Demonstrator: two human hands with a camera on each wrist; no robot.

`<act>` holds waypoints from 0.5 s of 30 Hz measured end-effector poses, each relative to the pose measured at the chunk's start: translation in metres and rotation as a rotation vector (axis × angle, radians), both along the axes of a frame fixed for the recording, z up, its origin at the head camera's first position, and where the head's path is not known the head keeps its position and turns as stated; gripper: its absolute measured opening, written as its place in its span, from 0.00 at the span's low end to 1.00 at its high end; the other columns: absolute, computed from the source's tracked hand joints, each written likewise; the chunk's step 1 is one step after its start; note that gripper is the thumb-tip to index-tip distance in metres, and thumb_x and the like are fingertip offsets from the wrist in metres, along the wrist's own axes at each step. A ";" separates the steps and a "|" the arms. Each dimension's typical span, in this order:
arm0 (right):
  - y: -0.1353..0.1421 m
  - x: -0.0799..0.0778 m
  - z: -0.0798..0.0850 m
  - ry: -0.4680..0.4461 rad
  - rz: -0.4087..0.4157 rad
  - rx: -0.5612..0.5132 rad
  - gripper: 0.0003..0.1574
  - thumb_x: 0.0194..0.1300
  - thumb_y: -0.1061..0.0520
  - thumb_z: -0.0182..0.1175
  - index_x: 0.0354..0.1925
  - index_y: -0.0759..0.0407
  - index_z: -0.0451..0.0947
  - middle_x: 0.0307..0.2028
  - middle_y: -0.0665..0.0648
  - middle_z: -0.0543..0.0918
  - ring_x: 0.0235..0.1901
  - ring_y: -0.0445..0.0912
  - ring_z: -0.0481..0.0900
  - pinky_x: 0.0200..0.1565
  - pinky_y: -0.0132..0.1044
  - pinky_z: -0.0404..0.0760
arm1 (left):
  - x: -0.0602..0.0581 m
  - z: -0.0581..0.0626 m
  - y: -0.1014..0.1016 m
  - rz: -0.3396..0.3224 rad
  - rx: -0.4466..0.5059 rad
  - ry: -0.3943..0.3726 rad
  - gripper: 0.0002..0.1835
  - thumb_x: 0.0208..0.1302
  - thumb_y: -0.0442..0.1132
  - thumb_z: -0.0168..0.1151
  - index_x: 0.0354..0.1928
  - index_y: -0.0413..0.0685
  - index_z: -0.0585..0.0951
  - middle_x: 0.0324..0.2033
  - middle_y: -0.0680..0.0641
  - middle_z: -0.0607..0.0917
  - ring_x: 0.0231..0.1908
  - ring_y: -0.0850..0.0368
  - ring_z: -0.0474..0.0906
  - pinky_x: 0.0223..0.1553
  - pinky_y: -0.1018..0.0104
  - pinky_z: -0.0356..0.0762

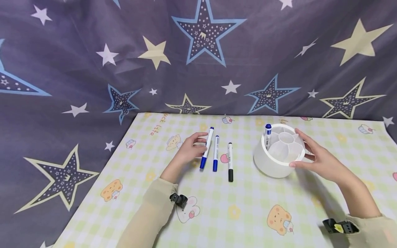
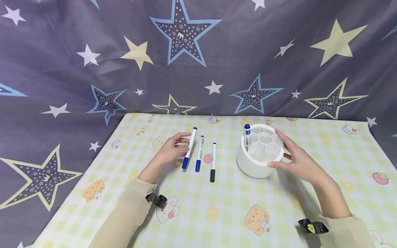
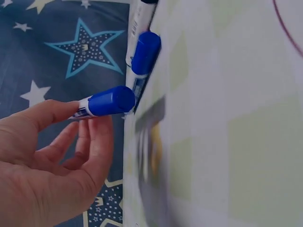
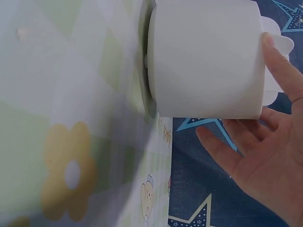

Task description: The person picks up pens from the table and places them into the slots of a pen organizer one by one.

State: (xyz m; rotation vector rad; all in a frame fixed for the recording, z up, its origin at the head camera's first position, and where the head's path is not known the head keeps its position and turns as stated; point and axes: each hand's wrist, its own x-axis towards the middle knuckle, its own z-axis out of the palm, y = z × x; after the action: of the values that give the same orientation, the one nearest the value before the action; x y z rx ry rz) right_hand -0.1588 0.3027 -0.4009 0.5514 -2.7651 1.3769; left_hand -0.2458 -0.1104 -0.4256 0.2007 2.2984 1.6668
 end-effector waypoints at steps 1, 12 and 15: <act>0.000 0.000 0.000 0.003 0.000 0.003 0.67 0.57 0.64 0.72 0.80 0.49 0.40 0.76 0.74 0.50 0.56 0.11 0.56 0.50 0.05 0.66 | 0.001 0.001 0.001 -0.002 0.025 0.011 0.31 0.64 0.27 0.58 0.70 0.49 0.69 0.60 0.37 0.76 0.49 0.47 0.82 0.47 0.58 0.88; 0.000 0.001 -0.002 -0.017 -0.005 0.006 0.67 0.58 0.63 0.72 0.80 0.47 0.39 0.76 0.73 0.51 0.56 0.11 0.56 0.50 0.05 0.66 | 0.009 0.016 0.011 0.033 0.125 0.120 0.30 0.63 0.23 0.59 0.68 0.44 0.71 0.56 0.38 0.76 0.43 0.56 0.79 0.45 0.61 0.88; 0.000 0.001 -0.001 -0.015 -0.011 0.006 0.67 0.57 0.63 0.72 0.80 0.47 0.39 0.75 0.74 0.51 0.56 0.11 0.55 0.50 0.05 0.65 | 0.010 0.019 0.012 0.030 0.148 0.143 0.30 0.62 0.23 0.59 0.67 0.44 0.71 0.55 0.38 0.76 0.44 0.55 0.79 0.46 0.59 0.88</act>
State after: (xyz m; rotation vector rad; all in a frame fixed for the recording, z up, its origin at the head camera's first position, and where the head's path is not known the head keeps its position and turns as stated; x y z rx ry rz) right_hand -0.1575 0.3027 -0.4018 0.5271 -2.7810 1.3765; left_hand -0.2357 -0.0982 -0.4062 0.3281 2.2888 1.8966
